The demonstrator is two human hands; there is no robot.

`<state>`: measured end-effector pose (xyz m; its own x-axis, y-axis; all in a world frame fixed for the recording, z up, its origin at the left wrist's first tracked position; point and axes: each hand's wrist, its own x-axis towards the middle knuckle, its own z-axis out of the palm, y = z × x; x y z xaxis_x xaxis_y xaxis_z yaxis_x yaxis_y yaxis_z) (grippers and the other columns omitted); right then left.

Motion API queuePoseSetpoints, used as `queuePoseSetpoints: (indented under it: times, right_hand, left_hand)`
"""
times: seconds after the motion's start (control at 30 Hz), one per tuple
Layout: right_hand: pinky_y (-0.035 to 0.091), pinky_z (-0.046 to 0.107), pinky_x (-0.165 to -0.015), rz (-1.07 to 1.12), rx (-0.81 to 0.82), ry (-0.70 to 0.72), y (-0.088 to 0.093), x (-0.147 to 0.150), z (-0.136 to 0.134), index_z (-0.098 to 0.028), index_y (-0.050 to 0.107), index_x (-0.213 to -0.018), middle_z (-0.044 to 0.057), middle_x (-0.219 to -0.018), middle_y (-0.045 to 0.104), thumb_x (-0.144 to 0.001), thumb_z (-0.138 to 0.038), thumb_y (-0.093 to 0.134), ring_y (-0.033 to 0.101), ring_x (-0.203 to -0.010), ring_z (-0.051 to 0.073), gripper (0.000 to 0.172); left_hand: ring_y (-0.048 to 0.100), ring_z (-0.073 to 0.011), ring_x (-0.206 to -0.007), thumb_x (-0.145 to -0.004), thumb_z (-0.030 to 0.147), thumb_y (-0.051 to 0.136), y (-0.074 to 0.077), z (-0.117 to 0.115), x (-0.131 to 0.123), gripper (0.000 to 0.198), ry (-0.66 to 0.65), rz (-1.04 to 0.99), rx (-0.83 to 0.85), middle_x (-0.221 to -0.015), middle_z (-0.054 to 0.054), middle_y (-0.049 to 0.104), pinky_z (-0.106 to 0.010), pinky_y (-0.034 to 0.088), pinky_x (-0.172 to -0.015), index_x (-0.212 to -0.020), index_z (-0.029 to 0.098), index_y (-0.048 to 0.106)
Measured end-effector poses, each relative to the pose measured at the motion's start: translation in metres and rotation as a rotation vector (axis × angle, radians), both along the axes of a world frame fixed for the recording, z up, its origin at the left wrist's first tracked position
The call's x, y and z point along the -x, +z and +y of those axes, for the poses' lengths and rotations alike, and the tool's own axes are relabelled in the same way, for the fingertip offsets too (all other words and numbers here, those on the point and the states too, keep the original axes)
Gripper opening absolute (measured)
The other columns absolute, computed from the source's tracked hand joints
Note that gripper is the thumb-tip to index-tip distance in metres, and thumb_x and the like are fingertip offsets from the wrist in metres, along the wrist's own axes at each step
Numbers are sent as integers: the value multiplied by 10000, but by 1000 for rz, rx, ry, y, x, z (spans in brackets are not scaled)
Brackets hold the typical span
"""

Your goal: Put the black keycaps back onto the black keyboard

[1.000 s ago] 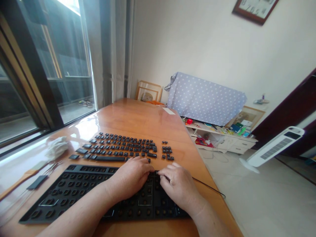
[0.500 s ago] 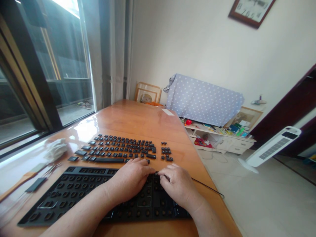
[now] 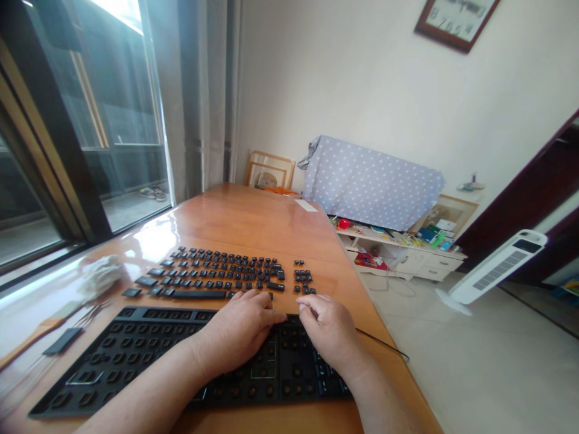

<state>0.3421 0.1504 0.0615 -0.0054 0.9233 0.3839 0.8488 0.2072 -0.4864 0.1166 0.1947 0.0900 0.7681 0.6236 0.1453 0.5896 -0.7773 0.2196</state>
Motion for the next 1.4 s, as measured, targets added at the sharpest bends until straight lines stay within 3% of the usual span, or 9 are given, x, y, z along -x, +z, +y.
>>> queuePoseSetpoints:
  times: [0.53,0.87,1.1,1.4]
  right_hand:
    - [550,354,-896,48,-67,-74,-3,-6,3,-250,777,-1059,54,-1066,778,-957,-331,510,719,-1003,225,297]
    - [563,367,-887,90,-109,-123,-5,-15,6,-248,779,-1068,60,-1075,781,-958,-387,510,724,-1004,241,322]
    - [558,361,-888,133,-149,-167,-6,-20,9,-253,777,-1058,52,-1073,783,-948,-403,520,726,-1002,241,317]
    - [537,371,-927,246,-243,-274,-2,-31,11,-205,765,-1056,80,-1084,773,-945,-430,523,711,-1018,244,348]
  left_hand:
    - [572,-292,-1019,-962,295,411,-2,-1,0,383,-9,-2,-10,-1043,-88,621,-486,478,-879,-1204,400,689]
    - [601,-279,-1041,-933,217,401,2,-1,-1,301,41,-26,21,-1079,-83,659,-464,474,-906,-1066,254,669]
    - [609,-282,-1036,-916,201,411,3,1,0,376,1,-4,5,-1070,-62,665,-468,474,-897,-1137,336,684]
    - [620,-275,-1031,-935,226,384,7,2,0,268,42,-12,25,-1110,-81,688,-460,484,-900,-1012,227,640]
